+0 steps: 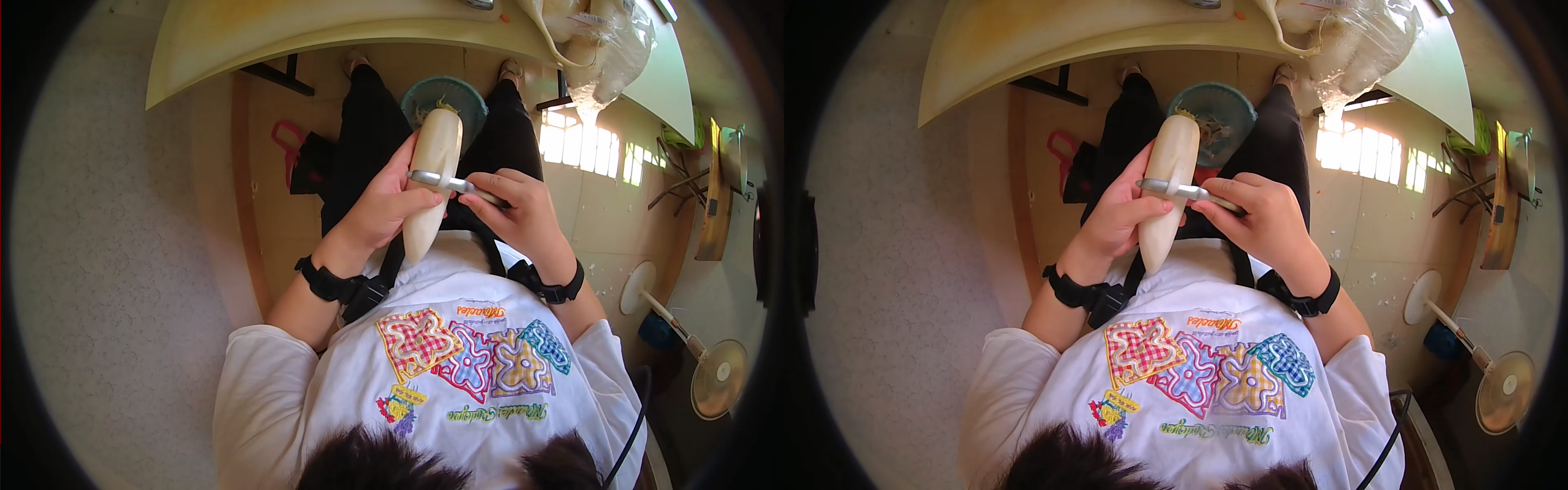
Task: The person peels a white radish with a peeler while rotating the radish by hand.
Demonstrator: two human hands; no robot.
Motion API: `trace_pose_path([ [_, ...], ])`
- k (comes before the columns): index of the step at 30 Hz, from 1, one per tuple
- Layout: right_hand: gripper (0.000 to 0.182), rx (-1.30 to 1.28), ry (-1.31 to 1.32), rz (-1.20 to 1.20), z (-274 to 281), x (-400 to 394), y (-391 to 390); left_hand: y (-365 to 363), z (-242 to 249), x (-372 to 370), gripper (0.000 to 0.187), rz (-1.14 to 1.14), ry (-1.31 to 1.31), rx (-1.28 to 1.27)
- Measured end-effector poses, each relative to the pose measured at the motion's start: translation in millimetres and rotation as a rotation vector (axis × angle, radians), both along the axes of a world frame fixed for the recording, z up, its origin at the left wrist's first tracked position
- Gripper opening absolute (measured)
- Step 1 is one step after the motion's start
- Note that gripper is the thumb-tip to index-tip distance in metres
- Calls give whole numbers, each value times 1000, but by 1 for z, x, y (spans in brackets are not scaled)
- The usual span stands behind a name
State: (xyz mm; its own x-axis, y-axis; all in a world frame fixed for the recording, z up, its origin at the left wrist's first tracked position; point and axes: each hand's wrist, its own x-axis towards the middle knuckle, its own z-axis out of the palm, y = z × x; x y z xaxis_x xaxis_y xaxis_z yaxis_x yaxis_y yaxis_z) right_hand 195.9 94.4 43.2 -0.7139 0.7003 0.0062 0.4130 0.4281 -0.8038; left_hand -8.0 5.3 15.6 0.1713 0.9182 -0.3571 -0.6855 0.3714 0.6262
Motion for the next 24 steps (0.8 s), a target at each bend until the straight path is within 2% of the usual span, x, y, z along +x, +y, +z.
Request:
trace_pose_path([
  [5,21,69,-18,-70,-5,2,11,-3,0,-1,94,-46,34,-31],
  [9,22,24,-9,-73,0,2,10,-4,-2,1,94,-35,36,-33],
  [24,21,-5,2,4,-1,4,4,-3,0,3,91,-30,22,-18],
])
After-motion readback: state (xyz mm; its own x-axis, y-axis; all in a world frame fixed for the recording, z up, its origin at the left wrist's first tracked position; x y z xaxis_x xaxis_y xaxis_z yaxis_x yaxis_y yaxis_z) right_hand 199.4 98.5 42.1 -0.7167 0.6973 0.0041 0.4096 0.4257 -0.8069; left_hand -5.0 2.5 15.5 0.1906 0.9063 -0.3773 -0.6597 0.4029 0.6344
